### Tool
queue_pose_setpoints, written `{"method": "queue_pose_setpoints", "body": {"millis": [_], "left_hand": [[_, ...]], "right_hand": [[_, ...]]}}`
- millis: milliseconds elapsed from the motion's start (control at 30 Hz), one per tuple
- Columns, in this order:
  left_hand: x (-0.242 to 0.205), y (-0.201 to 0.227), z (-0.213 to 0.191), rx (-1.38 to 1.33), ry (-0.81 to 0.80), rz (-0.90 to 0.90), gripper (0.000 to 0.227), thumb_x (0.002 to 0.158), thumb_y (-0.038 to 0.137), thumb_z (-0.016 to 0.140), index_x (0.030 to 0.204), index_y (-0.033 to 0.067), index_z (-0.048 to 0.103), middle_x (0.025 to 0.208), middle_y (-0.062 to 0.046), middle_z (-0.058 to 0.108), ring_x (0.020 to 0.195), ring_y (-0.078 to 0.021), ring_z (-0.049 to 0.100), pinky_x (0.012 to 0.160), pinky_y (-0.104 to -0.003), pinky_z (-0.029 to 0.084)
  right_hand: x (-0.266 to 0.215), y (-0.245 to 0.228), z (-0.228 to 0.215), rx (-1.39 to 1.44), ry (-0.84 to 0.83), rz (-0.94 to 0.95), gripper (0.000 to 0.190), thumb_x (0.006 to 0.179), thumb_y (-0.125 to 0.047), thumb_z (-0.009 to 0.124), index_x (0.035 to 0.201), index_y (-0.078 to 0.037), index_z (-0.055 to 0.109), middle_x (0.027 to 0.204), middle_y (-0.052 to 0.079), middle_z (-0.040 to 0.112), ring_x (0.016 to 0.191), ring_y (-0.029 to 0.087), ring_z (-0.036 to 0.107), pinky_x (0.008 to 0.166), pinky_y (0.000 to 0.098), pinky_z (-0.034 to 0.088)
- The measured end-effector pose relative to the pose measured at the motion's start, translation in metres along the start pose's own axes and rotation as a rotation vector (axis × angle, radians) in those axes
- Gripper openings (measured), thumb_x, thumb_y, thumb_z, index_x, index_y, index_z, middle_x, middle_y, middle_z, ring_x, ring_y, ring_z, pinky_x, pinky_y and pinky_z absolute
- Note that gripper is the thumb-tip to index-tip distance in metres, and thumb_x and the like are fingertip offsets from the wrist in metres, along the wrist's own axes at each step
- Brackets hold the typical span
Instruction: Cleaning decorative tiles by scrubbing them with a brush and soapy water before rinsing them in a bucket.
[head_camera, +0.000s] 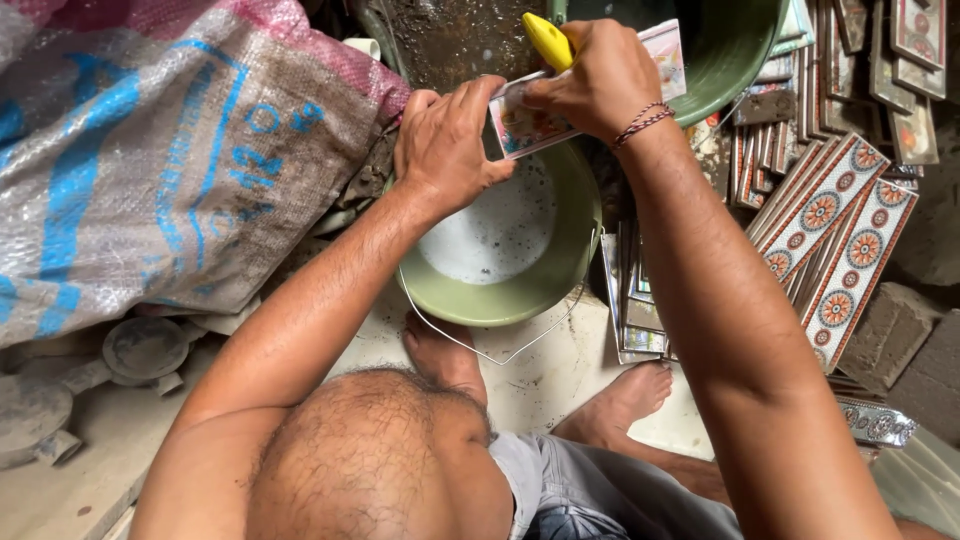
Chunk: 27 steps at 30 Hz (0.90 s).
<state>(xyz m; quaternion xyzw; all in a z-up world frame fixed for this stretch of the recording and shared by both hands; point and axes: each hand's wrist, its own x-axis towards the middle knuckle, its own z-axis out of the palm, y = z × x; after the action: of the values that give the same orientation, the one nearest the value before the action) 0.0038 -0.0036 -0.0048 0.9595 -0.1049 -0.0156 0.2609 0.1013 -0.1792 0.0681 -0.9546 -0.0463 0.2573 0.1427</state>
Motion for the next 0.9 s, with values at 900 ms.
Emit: {"method": "queue_pose_setpoints", "body": {"millis": [900], "left_hand": [[-0.004,-0.001,0.002,0.072,0.039,0.057,0.092,0.067,0.052,0.098,0.137,0.0135,0.052,0.114,-0.001,0.073,0.096,-0.0187,0.069,0.087,-0.035,0.038]], "right_hand": [[-0.030,0.037,0.019,-0.065,0.123,-0.121,0.083,0.065,-0.069,0.097,0.110,-0.017,0.051,0.091,0.018,0.071,0.082,0.044,0.066,0.064,0.0530,0.048]]}}
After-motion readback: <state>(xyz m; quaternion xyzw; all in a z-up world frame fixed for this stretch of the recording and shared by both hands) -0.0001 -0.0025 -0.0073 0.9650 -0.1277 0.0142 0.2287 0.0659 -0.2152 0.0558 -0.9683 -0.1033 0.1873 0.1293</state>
